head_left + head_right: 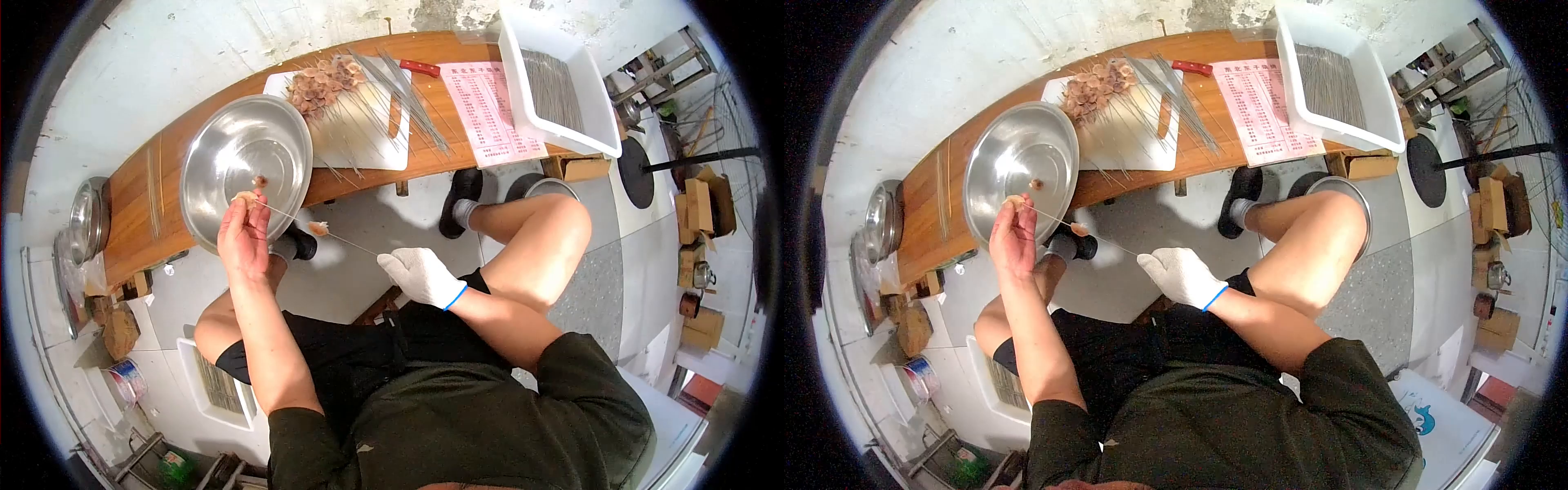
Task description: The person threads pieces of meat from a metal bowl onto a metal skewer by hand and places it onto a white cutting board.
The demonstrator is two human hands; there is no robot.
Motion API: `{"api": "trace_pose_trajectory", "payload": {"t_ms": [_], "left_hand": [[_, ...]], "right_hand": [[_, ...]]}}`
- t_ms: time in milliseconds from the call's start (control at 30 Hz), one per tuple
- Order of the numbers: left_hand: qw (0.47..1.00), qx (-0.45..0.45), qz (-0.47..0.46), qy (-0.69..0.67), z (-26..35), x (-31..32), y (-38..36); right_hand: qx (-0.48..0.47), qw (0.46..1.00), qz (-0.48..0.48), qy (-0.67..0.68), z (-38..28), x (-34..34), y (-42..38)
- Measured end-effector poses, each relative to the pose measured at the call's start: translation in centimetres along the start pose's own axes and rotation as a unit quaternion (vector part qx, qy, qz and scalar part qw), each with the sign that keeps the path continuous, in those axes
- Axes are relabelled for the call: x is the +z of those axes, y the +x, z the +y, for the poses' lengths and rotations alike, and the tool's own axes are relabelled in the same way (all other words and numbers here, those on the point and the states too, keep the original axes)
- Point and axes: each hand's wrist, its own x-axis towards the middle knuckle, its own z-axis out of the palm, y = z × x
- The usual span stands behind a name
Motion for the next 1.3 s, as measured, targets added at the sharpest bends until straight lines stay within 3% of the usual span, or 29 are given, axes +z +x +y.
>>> {"api": "trace_pose_trajectory", "payload": {"t_ms": [100, 300, 1300], "left_hand": [[1.0, -0.004, -0.027, -0.004, 0.2, -0.5, 0.3], [0.999, -0.008, 0.032, 0.001, 0.5, 0.9, -0.6], [0.999, -0.013, 0.051, -0.007, 0.4, 0.7, -0.3]], "right_hand": [[-0.014, 1.0, 0.001, 0.001, -0.2, 0.0, -0.1], [-0.008, 1.0, -0.003, -0.005, -0.4, -0.2, 0.0], [0.002, 1.0, 0.002, 0.026, 0.1, 0.5, 0.0]]}}
